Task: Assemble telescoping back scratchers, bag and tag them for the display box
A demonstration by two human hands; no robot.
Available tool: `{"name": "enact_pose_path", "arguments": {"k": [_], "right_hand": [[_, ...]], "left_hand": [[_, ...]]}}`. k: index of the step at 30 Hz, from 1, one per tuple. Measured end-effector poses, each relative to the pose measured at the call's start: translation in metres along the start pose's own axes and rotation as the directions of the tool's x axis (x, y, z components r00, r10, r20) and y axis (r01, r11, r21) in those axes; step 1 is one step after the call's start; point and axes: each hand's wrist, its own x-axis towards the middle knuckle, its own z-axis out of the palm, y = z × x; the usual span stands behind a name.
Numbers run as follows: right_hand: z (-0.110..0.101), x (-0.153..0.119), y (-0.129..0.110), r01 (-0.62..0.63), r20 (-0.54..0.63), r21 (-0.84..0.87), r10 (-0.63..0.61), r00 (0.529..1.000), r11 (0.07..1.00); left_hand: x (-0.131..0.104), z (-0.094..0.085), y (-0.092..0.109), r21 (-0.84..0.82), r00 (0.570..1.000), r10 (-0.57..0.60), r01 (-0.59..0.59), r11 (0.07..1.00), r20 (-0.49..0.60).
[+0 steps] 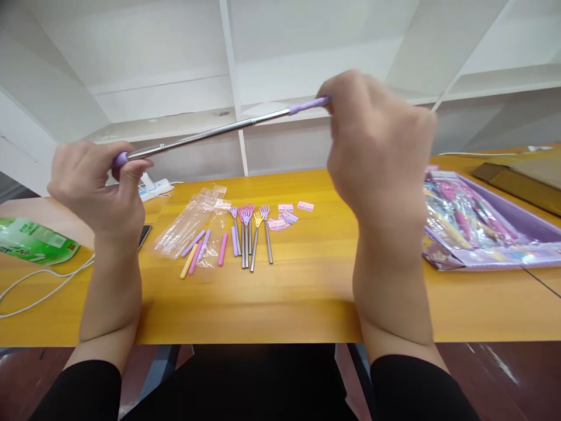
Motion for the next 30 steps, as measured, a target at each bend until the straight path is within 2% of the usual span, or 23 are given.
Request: {"name": "enact_pose_path", "arguments": {"k": [3,5,8,10,12,14,17,20,22,25,28,30], "right_hand": [[0.002,-0.005,-0.018,0.099,0.016,-0.018,-0.098,0.995,0.995],[0.008,-0.009,-0.03,0.166,0.021,0.003,-0.166,0.986,0.986],[0.018,-0.013,-0.049,0.229,0.056,0.181,-0.243,0.969,0.956],[0.022,-0.016,-0.06,0.177,0.101,0.363,-0.228,0.968,0.915],[0.023,-0.017,-0.066,0.075,0.165,0.505,-0.181,0.969,0.86],[0.022,-0.018,-0.067,0.009,0.212,0.564,-0.156,0.965,0.826],[0.019,-0.019,-0.063,0.033,0.18,0.552,-0.158,0.971,0.833],[0.018,-0.021,-0.061,0.113,0.101,0.465,-0.18,0.978,0.878],[0.017,-0.022,-0.062,0.163,0.087,0.375,-0.21,0.974,0.913],[0.017,-0.023,-0.061,0.226,0.084,0.26,-0.255,0.963,0.939],[0.015,-0.02,-0.055,0.235,0.086,0.362,-0.284,0.955,0.902],[0.014,-0.016,-0.046,0.204,0.104,0.488,-0.289,0.952,0.849]], "left_hand": [[0.002,-0.005,0.005,0.063,0.988,0.14,-0.136,0.989,-0.071],[-0.001,-0.003,0.012,0.07,0.982,0.174,-0.168,0.983,-0.077],[-0.011,0.002,0.026,0.08,0.995,0.101,-0.101,0.992,-0.003],[-0.017,0.006,0.034,0.128,0.999,0.023,-0.026,0.991,0.029],[-0.022,0.008,0.038,0.155,0.997,-0.062,0.053,0.986,0.05],[-0.024,0.009,0.037,0.105,0.984,-0.141,0.13,0.986,0.105],[-0.026,0.008,0.035,0.039,0.965,-0.199,0.195,0.98,0.169],[-0.026,0.007,0.038,0.093,0.972,-0.186,0.174,0.98,0.144],[-0.024,0.006,0.041,0.138,0.979,-0.162,0.145,0.98,0.123],[-0.018,0.007,0.038,0.152,0.983,-0.111,0.089,0.984,0.149],[-0.013,0.011,0.024,0.031,0.956,-0.102,0.097,0.995,0.276],[-0.011,0.014,0.012,-0.069,0.904,-0.117,0.159,0.985,0.411]]}}
